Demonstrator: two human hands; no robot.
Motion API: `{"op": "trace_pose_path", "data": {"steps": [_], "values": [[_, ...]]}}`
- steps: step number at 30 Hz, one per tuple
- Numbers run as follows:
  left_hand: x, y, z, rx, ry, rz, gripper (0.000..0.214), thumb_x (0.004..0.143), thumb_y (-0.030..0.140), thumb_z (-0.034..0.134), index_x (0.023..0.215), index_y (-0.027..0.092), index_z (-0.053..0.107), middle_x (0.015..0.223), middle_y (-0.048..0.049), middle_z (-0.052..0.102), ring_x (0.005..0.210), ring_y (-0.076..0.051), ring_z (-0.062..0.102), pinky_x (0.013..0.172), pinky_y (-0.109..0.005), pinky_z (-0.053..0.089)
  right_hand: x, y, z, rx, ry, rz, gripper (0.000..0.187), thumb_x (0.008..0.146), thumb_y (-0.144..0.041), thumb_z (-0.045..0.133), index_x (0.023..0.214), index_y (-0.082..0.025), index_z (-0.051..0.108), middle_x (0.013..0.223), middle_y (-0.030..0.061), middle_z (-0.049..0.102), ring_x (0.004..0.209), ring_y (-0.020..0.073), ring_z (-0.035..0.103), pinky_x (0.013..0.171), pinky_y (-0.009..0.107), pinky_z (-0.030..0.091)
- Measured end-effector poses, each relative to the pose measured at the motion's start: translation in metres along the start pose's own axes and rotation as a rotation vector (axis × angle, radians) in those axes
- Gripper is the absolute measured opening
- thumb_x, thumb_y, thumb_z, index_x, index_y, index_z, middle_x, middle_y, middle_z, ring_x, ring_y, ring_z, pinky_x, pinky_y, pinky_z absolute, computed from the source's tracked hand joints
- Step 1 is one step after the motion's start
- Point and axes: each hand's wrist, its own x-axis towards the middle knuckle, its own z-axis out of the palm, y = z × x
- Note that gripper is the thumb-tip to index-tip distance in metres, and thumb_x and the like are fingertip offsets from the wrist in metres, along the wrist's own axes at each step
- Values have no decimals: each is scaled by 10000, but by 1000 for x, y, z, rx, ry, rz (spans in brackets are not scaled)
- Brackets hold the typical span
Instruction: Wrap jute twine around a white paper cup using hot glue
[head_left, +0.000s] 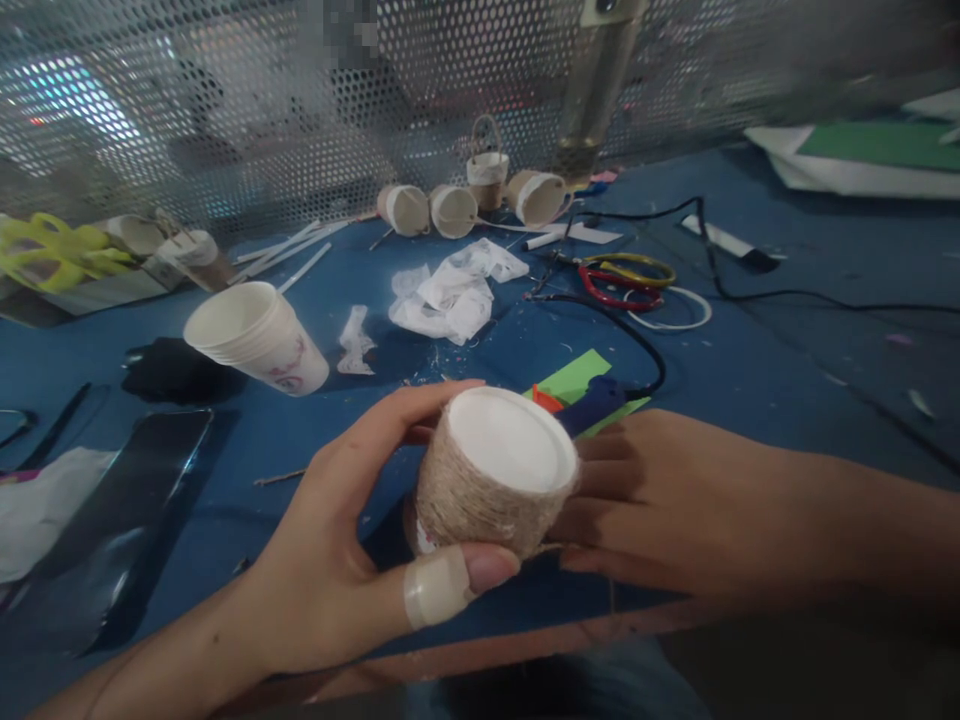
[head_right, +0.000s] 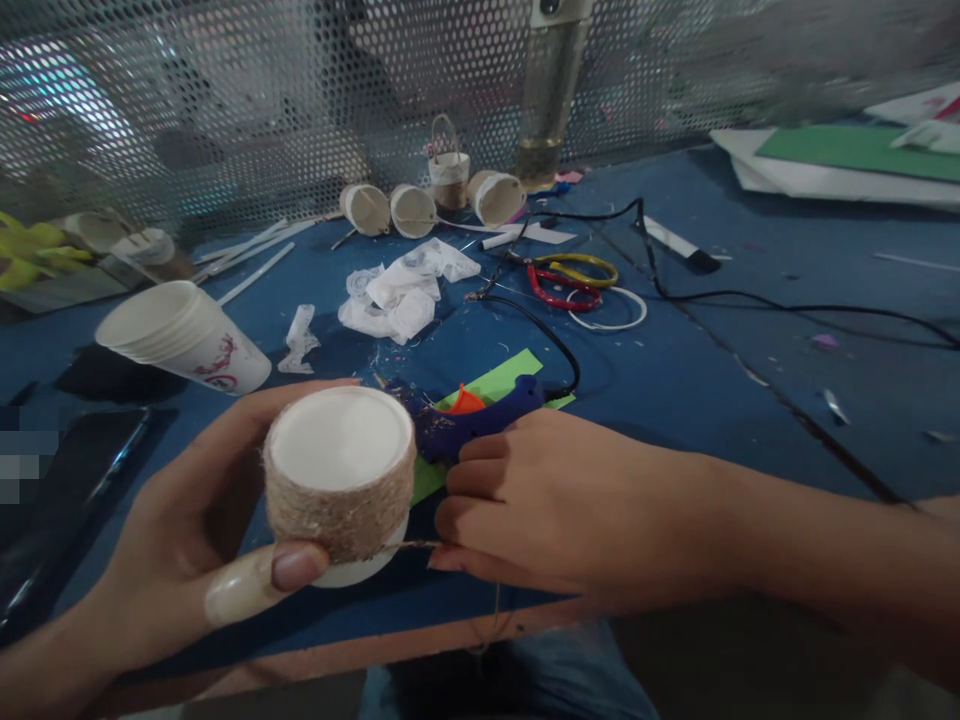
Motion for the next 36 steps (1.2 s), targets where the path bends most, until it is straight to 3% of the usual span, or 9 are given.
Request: {"op": "trace_pose_path", "data": {"steps": [6,11,17,23,26,32,36], "values": [[2,0,3,131,-64,20,673,808,319,906,1414,422,632,1348,24,765,1182,-285,739,1001,-390,642,3,1,1,43,103,-3,451,1194,-323,315,895,-248,644,862,-26,725,681,156,586,560,369,368],[0,0,2,151,-81,12,696,820,366,903,1437,469,598,1363,52,748,1196,-272,727,1005,-358,631,1,1,4,50,54,23,295,1160,-368,470,939,-254,630,905,-39,751,768,161,627,596,363,380],[0,-2,1,188,-92,18,704,848,345,886,1472,444,578,1387,38,734,1207,-251,712,1028,-335,599,1,1,6,35,65,10,301,1150,-343,484,940,-251,679,933,-19,762,759,164,628,569,370,359],[0,-2,1,231,-132,32,738,832,347,885,1487,441,559,1401,30,728,1215,-270,703,1012,-358,612,4,0,4,8,106,-12,384,1172,-303,382,909,-241,654,853,-27,723,580,159,517,513,394,307],[0,0,1,271,-149,43,704,864,351,854,1492,433,546,1379,25,732,1190,-262,708,1024,-374,609,4,-1,4,19,80,-10,338,1168,-305,398,942,-248,642,872,-28,723,604,169,534,509,405,293],[4,3,2,258,-178,54,730,803,348,897,1441,433,553,1333,37,755,1131,-262,750,978,-358,635,1,0,8,7,52,-31,300,1160,-290,416,951,-252,628,867,-23,712,649,185,566,531,406,302],[4,2,1,284,-210,59,690,855,366,866,1455,414,531,1346,31,739,1140,-235,740,995,-328,620,0,1,8,-2,66,-50,299,1147,-287,433,933,-262,641,861,-21,711,679,193,587,555,403,336]]}}
